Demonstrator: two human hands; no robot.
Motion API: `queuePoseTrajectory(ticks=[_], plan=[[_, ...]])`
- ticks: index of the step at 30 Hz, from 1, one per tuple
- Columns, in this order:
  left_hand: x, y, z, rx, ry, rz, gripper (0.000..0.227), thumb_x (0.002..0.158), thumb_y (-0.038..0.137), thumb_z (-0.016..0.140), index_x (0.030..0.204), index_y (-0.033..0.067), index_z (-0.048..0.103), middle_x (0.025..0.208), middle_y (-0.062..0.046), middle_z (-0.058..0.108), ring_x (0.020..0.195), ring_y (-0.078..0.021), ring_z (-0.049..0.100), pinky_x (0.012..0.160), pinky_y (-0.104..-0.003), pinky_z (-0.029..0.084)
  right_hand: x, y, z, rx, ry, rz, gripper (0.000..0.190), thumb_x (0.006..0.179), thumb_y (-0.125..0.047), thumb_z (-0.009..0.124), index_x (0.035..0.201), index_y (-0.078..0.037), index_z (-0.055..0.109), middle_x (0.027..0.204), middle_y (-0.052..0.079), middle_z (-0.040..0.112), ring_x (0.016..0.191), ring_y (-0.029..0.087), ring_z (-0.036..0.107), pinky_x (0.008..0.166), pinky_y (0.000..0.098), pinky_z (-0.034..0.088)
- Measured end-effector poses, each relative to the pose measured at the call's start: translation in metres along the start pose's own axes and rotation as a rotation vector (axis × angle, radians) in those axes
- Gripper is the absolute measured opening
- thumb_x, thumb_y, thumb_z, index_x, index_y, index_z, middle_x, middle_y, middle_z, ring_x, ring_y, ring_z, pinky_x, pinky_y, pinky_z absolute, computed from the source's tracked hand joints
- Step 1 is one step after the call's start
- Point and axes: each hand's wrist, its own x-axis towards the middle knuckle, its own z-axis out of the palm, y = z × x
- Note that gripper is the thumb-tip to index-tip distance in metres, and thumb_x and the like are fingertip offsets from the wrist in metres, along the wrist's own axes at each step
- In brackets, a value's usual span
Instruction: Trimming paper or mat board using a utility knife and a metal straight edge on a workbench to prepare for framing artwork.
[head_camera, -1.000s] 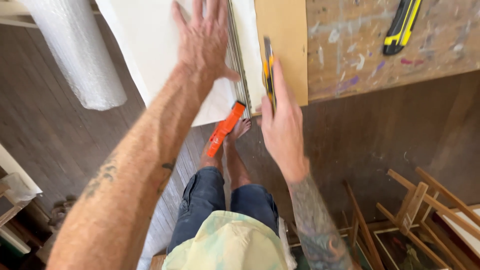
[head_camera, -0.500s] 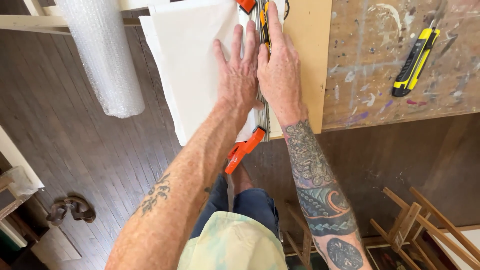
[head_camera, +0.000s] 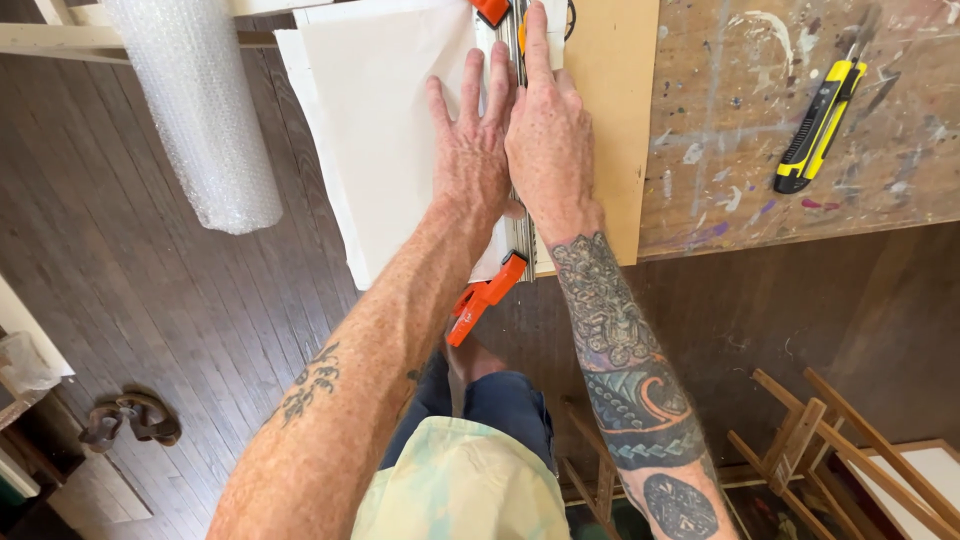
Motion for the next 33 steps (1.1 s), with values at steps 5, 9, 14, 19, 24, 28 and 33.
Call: queuePoseTrajectory(ticks=[5,9,14,19,24,28,33], plan=[[-0.004,-0.004,-0.002,0.025,0.026,0.017,0.159,0.036,0.082,0.085,0.165,0.0163,0.02,0.169,-0.014,0.001,0.155,-0.0387,0.006,0.117,-0.072,0.024,-0.003,0.001,-0.002,0.019,0.013,-0.061,0.061,0.113,-0.019,0.046,0.165,-0.03,0.015,0.115,0.023,0.064,0.096,0.047,0.069,0.08,0.0563,0.054],[-0.003,-0.004,-0.008,0.028,-0.01,0.023,0.165,0.039,0.084,0.085,0.166,0.0093,0.01,0.169,-0.015,0.0,0.155,-0.0386,0.006,0.118,-0.072,0.024,-0.003,0.007,-0.001,0.017,0.012,-0.069,0.058,0.115,-0.023,0.045,0.165,-0.03,0.016,0.118,0.023,0.063,0.097,0.048,0.068,0.08,0.0564,0.054],[-0.003,-0.004,-0.004,0.047,-0.001,0.017,0.168,0.034,0.086,0.085,0.167,0.0116,0.014,0.169,-0.015,-0.002,0.155,-0.0386,0.003,0.117,-0.072,0.025,0.001,0.016,0.011,-0.05,0.04,-0.099,0.061,0.116,-0.018,0.049,0.165,-0.028,0.015,0.108,0.021,0.063,0.089,0.046,0.067,0.076,0.055,0.054],[-0.002,-0.002,-0.002,0.036,0.012,0.014,0.166,0.032,0.085,0.085,0.166,0.0125,0.018,0.169,-0.014,0.001,0.154,-0.0389,0.003,0.117,-0.074,0.024,0.001,0.019,0.012,-0.03,0.053,-0.105,0.059,0.114,-0.019,0.05,0.164,-0.027,0.019,0.107,0.02,0.063,0.094,0.049,0.066,0.08,0.0586,0.052],[-0.004,-0.003,-0.008,0.029,0.019,0.004,0.165,0.035,0.08,0.087,0.166,0.0109,0.016,0.168,-0.013,0.002,0.153,-0.0375,0.006,0.117,-0.071,0.027,-0.011,0.025,0.015,-0.022,0.085,-0.165,0.061,0.116,-0.016,0.049,0.166,-0.025,0.015,0.107,0.023,0.063,0.096,0.049,0.066,0.082,0.0541,0.052],[-0.004,0.001,-0.004,0.059,0.049,-0.01,0.164,0.035,0.079,0.085,0.166,0.0071,0.018,0.167,-0.013,0.007,0.152,-0.0386,0.004,0.116,-0.071,0.027,-0.023,0.028,0.013,-0.02,0.074,-0.156,0.067,0.113,-0.009,0.051,0.166,-0.028,0.015,0.112,0.021,0.064,0.1,0.047,0.067,0.082,0.0547,0.052],[-0.003,-0.001,-0.007,0.045,0.059,-0.017,0.143,0.051,0.066,0.084,0.165,0.008,0.021,0.166,-0.012,0.008,0.151,-0.0372,0.005,0.115,-0.073,0.026,-0.031,0.035,0.017,-0.03,0.076,-0.146,0.07,0.113,-0.009,0.052,0.167,-0.028,0.012,0.109,0.02,0.064,0.098,0.045,0.067,0.082,0.0543,0.054]])
